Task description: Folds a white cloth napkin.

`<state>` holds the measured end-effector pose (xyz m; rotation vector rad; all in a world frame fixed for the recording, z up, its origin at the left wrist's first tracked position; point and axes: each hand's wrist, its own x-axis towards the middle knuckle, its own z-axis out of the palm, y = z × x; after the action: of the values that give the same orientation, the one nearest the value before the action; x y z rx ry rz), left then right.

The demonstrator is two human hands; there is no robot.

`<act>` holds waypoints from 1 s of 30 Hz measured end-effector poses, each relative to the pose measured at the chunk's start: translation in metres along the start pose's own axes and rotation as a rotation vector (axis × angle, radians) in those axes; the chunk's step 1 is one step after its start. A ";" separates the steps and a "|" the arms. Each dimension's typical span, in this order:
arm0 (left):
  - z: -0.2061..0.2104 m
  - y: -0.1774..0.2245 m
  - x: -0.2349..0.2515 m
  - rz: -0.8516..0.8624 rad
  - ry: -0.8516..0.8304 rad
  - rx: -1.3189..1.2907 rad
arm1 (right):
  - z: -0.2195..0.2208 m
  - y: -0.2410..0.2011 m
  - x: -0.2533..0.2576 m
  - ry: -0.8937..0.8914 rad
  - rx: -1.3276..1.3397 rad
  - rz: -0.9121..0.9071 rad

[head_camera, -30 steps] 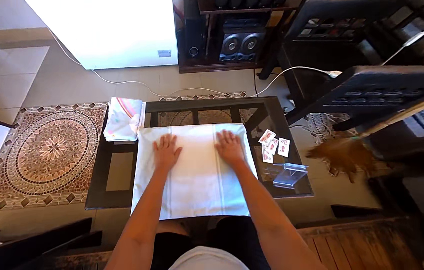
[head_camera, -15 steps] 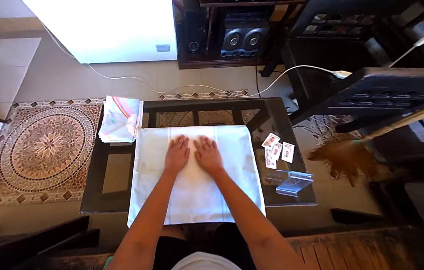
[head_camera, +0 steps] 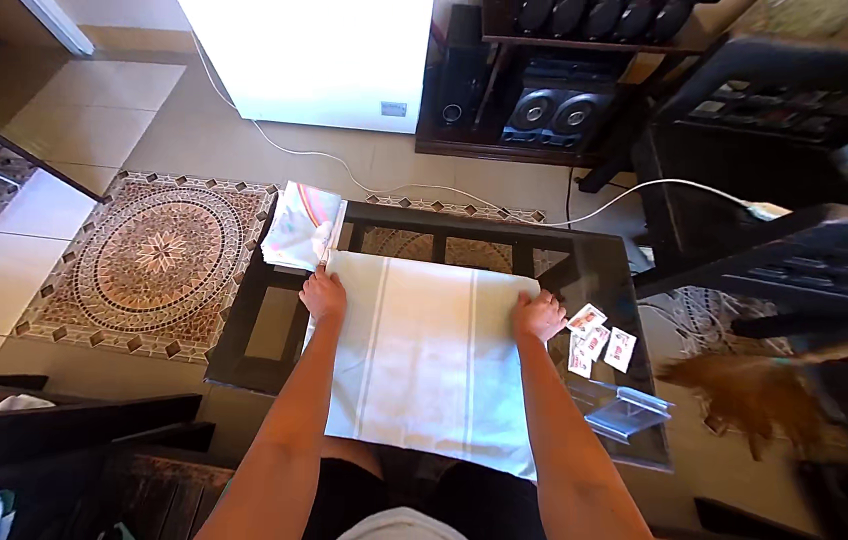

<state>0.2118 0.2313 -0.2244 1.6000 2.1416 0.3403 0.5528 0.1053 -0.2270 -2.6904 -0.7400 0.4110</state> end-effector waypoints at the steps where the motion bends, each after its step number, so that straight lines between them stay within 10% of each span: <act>1: -0.007 0.001 0.005 -0.020 -0.082 -0.040 | -0.011 -0.001 0.000 -0.095 0.019 0.020; 7: -0.076 0.011 0.012 0.055 -0.401 -0.541 | -0.087 0.007 0.009 -0.212 0.512 -0.073; 17: -0.240 0.068 -0.016 0.962 -0.074 -1.056 | -0.267 -0.005 -0.019 0.141 0.950 -0.847; 23: -0.186 -0.047 -0.042 1.146 -0.046 -0.586 | -0.193 0.101 -0.074 0.227 0.552 -1.039; 30: -0.081 -0.195 -0.116 0.900 -0.252 -0.660 | -0.065 0.223 -0.156 0.016 0.410 -0.864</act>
<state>0.0348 0.0676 -0.2175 1.9221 0.8583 0.9353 0.5455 -0.1745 -0.2221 -1.7738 -1.5046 0.2672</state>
